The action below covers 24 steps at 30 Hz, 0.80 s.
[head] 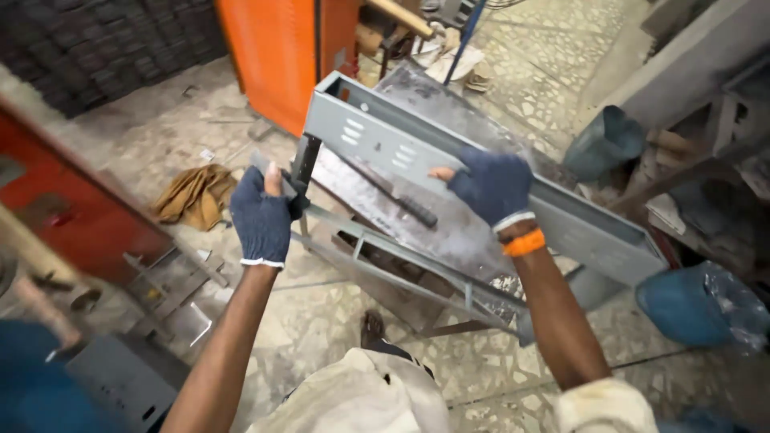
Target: The user is assembling and spot-welding grey metal components in an industrial setting.
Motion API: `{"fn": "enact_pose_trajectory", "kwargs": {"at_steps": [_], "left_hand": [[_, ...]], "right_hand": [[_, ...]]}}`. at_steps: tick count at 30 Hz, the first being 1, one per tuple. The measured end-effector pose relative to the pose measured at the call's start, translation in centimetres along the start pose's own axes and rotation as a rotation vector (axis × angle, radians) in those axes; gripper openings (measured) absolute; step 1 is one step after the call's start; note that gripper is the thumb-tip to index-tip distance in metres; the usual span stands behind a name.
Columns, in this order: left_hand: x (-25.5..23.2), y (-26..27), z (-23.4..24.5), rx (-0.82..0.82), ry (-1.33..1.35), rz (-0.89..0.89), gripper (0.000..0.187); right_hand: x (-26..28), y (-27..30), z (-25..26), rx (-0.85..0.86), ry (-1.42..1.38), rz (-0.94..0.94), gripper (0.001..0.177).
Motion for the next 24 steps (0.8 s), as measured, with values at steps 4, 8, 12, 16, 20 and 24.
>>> {"fn": "enact_pose_trajectory", "kwargs": {"at_steps": [4,8,12,16,20,24], "left_hand": [[3.8,-2.0,-5.4,0.187,0.164,0.165,0.026],[6.4,-4.0,-11.4,0.323,0.195,0.285,0.02],[6.9,-4.9,-17.3,0.388,0.11,0.392,0.023],[9.1,-5.7,-22.0,0.415,0.058,0.379,0.027],[8.9,-5.9,-24.8,0.475,0.1,0.457,0.029],[9.8,-6.2,-27.4,0.491,0.169,0.543,0.025]], "right_hand": [[-8.1,-2.2,-5.9,0.107,0.1,-0.021,0.064],[-16.6,-3.8,-11.4,0.194,0.186,-0.082,0.067],[-23.9,-4.6,-17.3,0.32,0.036,-0.158,0.052],[-27.8,-3.0,-20.9,0.139,-0.094,-0.07,0.049],[-31.7,-0.5,-22.5,0.193,-0.051,-0.274,0.054],[-31.9,-0.1,-21.7,0.25,0.002,-0.362,0.05]]}}
Point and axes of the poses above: each hand's wrist, its own y-axis away from the middle knuckle, its own z-axis out of the back of the hand, x = y × z, the point moved 6 cm from there along -y, towards the middle knuckle, and after that the axes turned 15 degrees about z, right-handed, at the moved point
